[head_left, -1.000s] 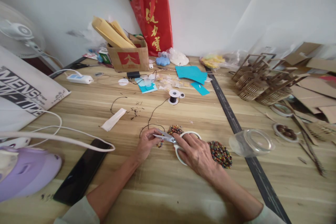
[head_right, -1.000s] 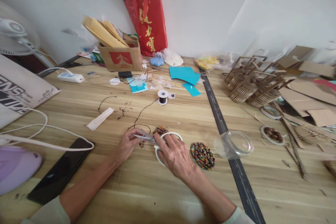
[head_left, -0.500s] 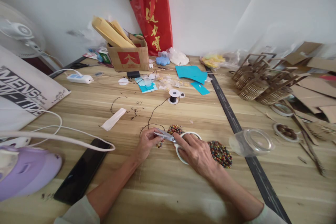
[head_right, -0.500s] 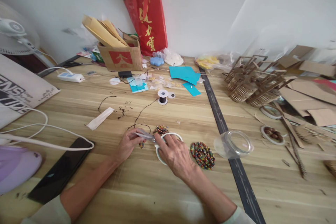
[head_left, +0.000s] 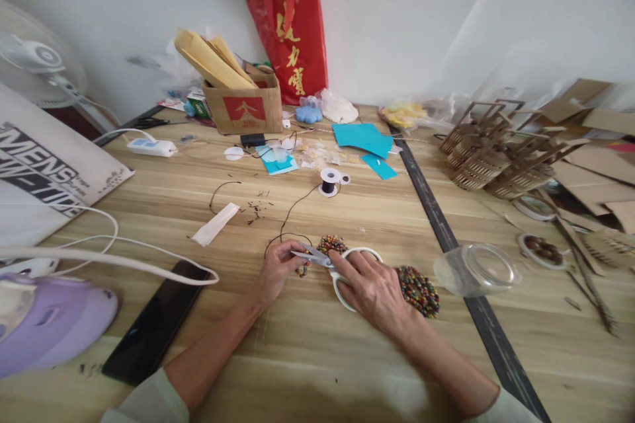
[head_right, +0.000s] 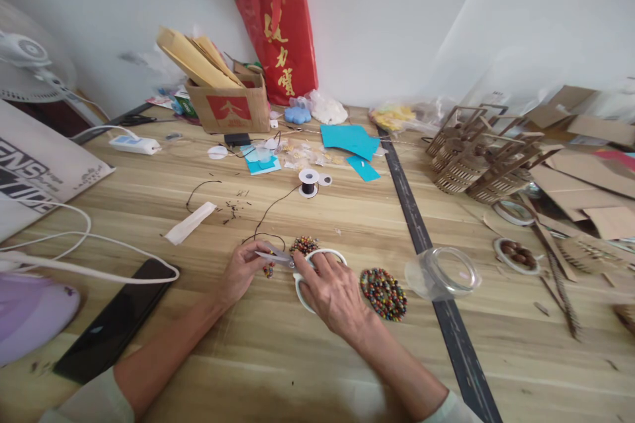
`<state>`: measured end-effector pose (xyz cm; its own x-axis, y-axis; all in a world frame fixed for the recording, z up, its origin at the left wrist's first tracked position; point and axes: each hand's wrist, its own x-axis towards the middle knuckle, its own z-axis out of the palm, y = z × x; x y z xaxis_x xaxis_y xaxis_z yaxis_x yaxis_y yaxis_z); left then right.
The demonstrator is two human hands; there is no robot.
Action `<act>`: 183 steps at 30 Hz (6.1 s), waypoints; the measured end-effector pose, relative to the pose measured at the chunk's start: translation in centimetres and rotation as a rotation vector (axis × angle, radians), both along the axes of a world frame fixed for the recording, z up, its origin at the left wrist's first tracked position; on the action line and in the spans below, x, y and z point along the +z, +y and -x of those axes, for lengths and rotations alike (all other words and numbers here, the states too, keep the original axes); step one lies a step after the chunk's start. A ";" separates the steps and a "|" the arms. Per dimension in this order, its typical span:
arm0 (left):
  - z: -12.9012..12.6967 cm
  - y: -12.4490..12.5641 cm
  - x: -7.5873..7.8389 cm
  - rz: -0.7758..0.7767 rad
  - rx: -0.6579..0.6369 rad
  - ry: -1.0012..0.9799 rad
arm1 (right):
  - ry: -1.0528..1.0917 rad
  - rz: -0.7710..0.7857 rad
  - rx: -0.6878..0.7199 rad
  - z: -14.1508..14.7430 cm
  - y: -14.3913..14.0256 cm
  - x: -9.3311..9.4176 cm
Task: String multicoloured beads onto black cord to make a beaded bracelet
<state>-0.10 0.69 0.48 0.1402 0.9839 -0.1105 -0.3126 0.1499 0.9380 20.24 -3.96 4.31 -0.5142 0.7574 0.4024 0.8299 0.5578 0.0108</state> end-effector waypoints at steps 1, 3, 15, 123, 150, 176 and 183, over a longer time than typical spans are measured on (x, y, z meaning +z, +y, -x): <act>0.0 0.0 0.0 0.001 -0.001 0.006 | -0.002 0.001 0.002 0.0 0.0 0.0; 0.0 0.0 0.1 0.009 -0.006 0.013 | -0.008 0.002 0.001 0.0 0.1 0.0; 0.0 0.1 0.0 -0.034 -0.030 0.026 | 0.024 -0.010 0.033 0.0 0.2 0.0; -0.8 -2.4 0.9 0.225 -0.630 -0.130 | 0.575 1.285 0.660 3.7 -0.2 4.1; 3.8 3.3 -1.7 -0.634 0.116 1.241 | 0.856 0.522 0.212 1.8 3.9 -4.0; 5.6 -0.2 7.2 -0.405 -0.425 -0.026 | 1.630 1.269 -0.191 4.0 7.6 -1.7; 5.6 -0.8 6.6 -0.237 -0.834 -0.122 | 1.697 1.524 -0.219 6.6 9.9 -0.3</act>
<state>-5.74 -0.15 7.10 0.8220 0.5502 0.1465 -0.2880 0.1798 0.9406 13.63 5.99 4.04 -0.3368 0.8009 -0.4950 -0.3472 -0.5943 -0.7254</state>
